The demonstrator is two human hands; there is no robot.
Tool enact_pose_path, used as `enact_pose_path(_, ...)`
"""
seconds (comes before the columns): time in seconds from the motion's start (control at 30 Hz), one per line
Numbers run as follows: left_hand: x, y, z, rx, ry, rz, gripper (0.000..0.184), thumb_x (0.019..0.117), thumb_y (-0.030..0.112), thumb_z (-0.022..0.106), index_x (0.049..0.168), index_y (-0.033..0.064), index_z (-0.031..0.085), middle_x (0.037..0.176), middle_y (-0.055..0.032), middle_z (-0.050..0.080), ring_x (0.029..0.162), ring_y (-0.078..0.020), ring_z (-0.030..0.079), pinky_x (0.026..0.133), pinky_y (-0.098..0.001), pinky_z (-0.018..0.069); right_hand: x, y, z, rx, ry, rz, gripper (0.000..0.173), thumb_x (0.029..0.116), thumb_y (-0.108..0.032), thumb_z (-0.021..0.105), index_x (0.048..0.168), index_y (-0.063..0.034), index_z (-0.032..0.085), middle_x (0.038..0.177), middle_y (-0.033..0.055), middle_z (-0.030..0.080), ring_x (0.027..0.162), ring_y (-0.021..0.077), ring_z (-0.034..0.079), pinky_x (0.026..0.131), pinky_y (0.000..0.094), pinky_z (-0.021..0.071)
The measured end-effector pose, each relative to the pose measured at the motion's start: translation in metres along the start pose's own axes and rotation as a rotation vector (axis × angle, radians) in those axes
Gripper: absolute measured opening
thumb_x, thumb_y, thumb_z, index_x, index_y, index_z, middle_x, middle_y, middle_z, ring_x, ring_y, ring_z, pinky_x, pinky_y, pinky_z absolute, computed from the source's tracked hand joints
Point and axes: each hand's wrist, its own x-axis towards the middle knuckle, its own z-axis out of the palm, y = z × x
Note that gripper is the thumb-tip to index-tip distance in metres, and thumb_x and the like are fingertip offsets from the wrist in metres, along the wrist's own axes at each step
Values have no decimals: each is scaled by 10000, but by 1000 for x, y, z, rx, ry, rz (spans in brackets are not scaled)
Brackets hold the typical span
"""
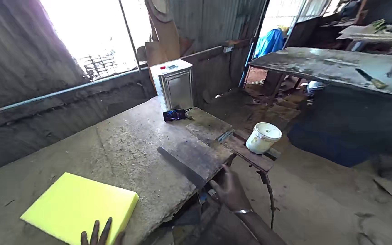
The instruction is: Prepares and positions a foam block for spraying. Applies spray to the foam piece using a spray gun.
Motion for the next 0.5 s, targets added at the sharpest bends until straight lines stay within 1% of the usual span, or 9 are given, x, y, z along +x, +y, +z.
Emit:
enact_pose_path(0.13, -17, 31, -17, -36, 31, 97, 634, 950, 470, 646, 1457, 96, 582, 1567, -301, 402, 1462, -608, 254, 1212, -685, 188, -9, 149, -34, 0, 432, 73, 1014, 775, -428, 832, 1503, 101, 364, 1551, 379, 327, 1447, 547, 313, 1179, 640, 301)
enact_pose_path(0.2, -37, 61, -18, -110, -15, 109, 630, 934, 467, 694, 1447, 115, 596, 1580, -283, 392, 1480, -592, 226, 1213, -684, 194, 10, 217, -53, 62, 371, 180, 1072, 716, -333, 888, 1534, 81, 333, 1582, 362, 289, 1456, 544, 296, 1184, 645, 281)
enact_pose_path(0.23, -45, 72, -10, -133, -40, 101, 629, 912, 461, 723, 1440, 141, 607, 1592, -260, 389, 1491, -582, 205, 1208, -695, 198, 27, 244, -58, 106, 238, 241, 1031, 745, -333, 883, 1551, 30, 353, 1592, 301, 336, 1459, 470, 350, 1187, 604, 311)
enact_pose_path(0.27, -50, 78, 0, -125, -48, 86, 631, 892, 478, 728, 1436, 180, 613, 1600, -223, 395, 1501, -567, 195, 1198, -710, 204, 50, 266, -59, 168, 79, 293, 934, 797, -347, 858, 1543, -20, 403, 1539, 237, 454, 1387, 380, 476, 1136, 554, 401)
enact_pose_path(0.3, -51, 81, 7, -78, -38, 57, 638, 873, 536, 699, 1427, 229, 615, 1591, -175, 428, 1500, -540, 227, 1177, -726, 217, 75, 281, -54, 251, -58, 320, 784, 847, -334, 827, 1480, -25, 481, 1373, 205, 607, 1175, 312, 624, 982, 508, 517)
enact_pose_path(0.33, -46, 84, 5, -16, -57, 0, 658, 871, 631, 638, 1426, 281, 604, 1575, -109, 465, 1501, -490, 271, 1160, -740, 209, 97, 288, -46, 342, -177, 337, 601, 919, -294, 769, 1386, 7, 540, 1196, 194, 680, 987, 278, 678, 847, 472, 561)
enact_pose_path(0.37, -36, 91, -7, 50, -133, -83, 692, 891, 716, 543, 1460, 323, 563, 1574, -50, 473, 1508, -427, 298, 1160, -749, 176, 113, 289, -39, 397, -262, 352, 486, 991, -275, 685, 1361, 12, 555, 1097, 170, 734, 894, 248, 736, 767, 422, 610)
enact_pose_path(0.43, -7, 102, -36, 107, -283, -206, 720, 962, 738, 376, 1544, 322, 462, 1632, -64, 386, 1529, -377, 281, 1174, -757, 114, 124, 282, -32, 425, -256, 375, 362, 1059, -211, 553, 1316, 44, 555, 890, 136, 741, 679, 182, 707, 604, 343, 576)
enact_pose_path(0.5, 20, 95, -47, 147, -330, -241, 733, 977, 721, 412, 1575, 298, 419, 1697, -139, 220, 1555, -418, 184, 1196, -715, 144, 114, 278, -29, 419, -121, 365, 307, 1045, -188, 569, 1220, 64, 572, 660, 88, 634, 485, 144, 576, 472, 318, 499)
